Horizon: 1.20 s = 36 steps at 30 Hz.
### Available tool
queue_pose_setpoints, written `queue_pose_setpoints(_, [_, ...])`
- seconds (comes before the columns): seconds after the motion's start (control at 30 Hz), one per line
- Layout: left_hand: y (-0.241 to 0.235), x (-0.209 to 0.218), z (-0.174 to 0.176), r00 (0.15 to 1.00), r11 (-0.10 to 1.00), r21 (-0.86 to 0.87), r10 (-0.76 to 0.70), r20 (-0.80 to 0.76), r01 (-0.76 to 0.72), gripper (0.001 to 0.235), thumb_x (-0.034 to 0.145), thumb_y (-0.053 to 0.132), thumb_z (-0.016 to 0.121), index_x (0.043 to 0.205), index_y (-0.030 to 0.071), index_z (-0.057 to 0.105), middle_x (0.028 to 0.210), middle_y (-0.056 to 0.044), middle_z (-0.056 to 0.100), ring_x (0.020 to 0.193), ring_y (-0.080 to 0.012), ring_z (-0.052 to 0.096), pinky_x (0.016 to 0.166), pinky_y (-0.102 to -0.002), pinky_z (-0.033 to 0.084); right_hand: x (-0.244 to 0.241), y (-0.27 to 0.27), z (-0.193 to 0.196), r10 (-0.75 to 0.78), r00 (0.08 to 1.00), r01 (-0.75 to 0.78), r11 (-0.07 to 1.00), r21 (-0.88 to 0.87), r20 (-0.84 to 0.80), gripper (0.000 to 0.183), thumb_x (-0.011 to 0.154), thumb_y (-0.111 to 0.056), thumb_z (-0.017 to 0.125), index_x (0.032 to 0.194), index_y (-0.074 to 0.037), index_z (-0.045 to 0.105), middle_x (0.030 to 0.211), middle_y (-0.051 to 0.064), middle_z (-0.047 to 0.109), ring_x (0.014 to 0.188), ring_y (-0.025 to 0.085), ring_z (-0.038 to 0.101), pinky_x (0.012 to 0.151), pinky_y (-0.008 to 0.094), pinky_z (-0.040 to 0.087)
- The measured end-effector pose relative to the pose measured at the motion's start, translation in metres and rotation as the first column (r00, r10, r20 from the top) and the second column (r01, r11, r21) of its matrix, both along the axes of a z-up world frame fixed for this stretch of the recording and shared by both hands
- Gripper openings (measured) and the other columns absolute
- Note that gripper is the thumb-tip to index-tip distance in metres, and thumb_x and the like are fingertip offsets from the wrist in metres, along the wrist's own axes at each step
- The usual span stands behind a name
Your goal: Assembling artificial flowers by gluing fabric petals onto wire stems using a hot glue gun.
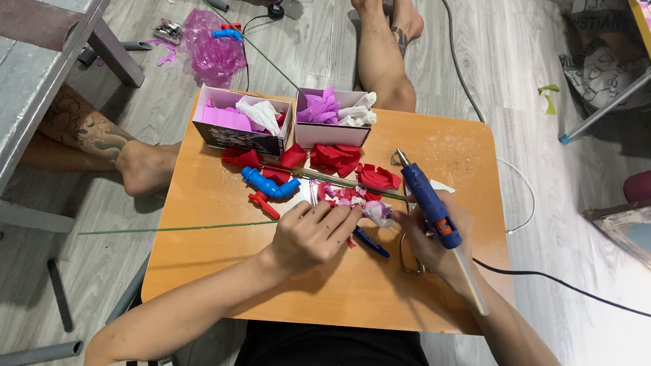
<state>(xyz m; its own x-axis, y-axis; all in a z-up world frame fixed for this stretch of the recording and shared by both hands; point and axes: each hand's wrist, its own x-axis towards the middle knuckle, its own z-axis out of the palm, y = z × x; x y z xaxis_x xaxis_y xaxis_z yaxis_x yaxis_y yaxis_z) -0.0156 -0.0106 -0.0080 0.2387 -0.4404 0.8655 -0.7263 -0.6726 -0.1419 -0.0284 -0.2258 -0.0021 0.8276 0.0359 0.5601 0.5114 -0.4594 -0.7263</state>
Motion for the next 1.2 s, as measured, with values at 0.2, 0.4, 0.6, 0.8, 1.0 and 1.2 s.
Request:
queue_pose_setpoints(0.2, [-0.002,-0.003,0.004,0.998,0.999,0.028,-0.020,0.051,0.019,0.018,0.086,0.005,0.049,0.089,0.010,0.066,0.075,-0.004,0.054,0.057,-0.0171,0.050,0.049,-0.025,0.038,-0.004,0.011,0.000,0.012,0.998,-0.011,1.000,-0.006,0.062,0.033,0.066,-0.009,0.082,0.089,-0.007,0.059,0.051,0.002,0.054,0.043,0.012,0.052,0.053,0.024,0.047])
queue_pose_setpoints(0.4, [-0.005,-0.002,-0.001,0.997,0.999,0.032,-0.017,0.073,0.015,0.017,0.085,0.005,0.050,0.088,0.009,0.066,0.075,-0.005,0.053,0.057,-0.0179,0.049,0.049,-0.026,0.038,-0.002,0.019,0.014,0.027,0.999,-0.027,1.000,0.010,0.031,0.034,0.064,-0.008,0.084,0.086,-0.005,0.059,0.052,0.003,0.055,0.044,0.012,0.048,0.050,0.026,0.045])
queue_pose_setpoints(0.6, [-0.007,-0.002,0.000,0.996,1.000,0.031,-0.007,0.088,0.005,0.019,0.085,0.005,0.048,0.088,0.008,0.066,0.075,-0.006,0.053,0.057,-0.0185,0.048,0.049,-0.026,0.038,-0.005,0.024,0.015,0.026,0.999,-0.027,0.998,0.057,0.022,0.030,0.064,0.002,0.080,0.083,-0.005,0.057,0.063,0.004,0.067,0.042,0.009,0.049,0.048,0.021,0.044])
queue_pose_setpoints(0.8, [-0.006,-0.001,0.003,0.997,0.999,0.032,-0.015,0.077,0.012,0.019,0.086,0.005,0.048,0.088,0.008,0.067,0.075,-0.006,0.054,0.058,-0.0184,0.049,0.049,-0.027,0.038,-0.004,0.020,0.011,0.001,1.000,0.000,0.998,0.064,-0.017,0.029,0.063,0.003,0.080,0.080,-0.005,0.058,0.064,0.003,0.069,0.041,0.009,0.049,0.045,0.020,0.042])
queue_pose_setpoints(1.0, [-0.005,-0.001,0.004,0.997,1.000,0.026,-0.008,0.079,0.006,0.019,0.087,0.006,0.048,0.087,0.009,0.067,0.075,-0.004,0.053,0.058,-0.0176,0.048,0.049,-0.026,0.038,-0.004,0.028,0.015,-0.059,0.995,0.061,0.998,0.033,-0.076,0.024,0.063,-0.001,0.082,0.076,-0.008,0.062,0.047,0.003,0.054,0.039,0.010,0.042,0.046,0.020,0.039])
queue_pose_setpoints(1.2, [-0.007,-0.003,0.011,0.995,0.999,-0.043,0.012,0.104,-0.007,0.023,0.090,0.005,0.043,0.086,0.009,0.065,0.076,-0.005,0.053,0.057,-0.0178,0.048,0.049,-0.026,0.039,-0.002,0.020,0.005,-0.132,0.973,0.117,0.989,-0.088,-0.191,0.020,0.066,-0.014,0.082,0.074,-0.010,0.064,0.043,0.000,0.048,0.039,0.008,0.042,0.047,0.018,0.037])
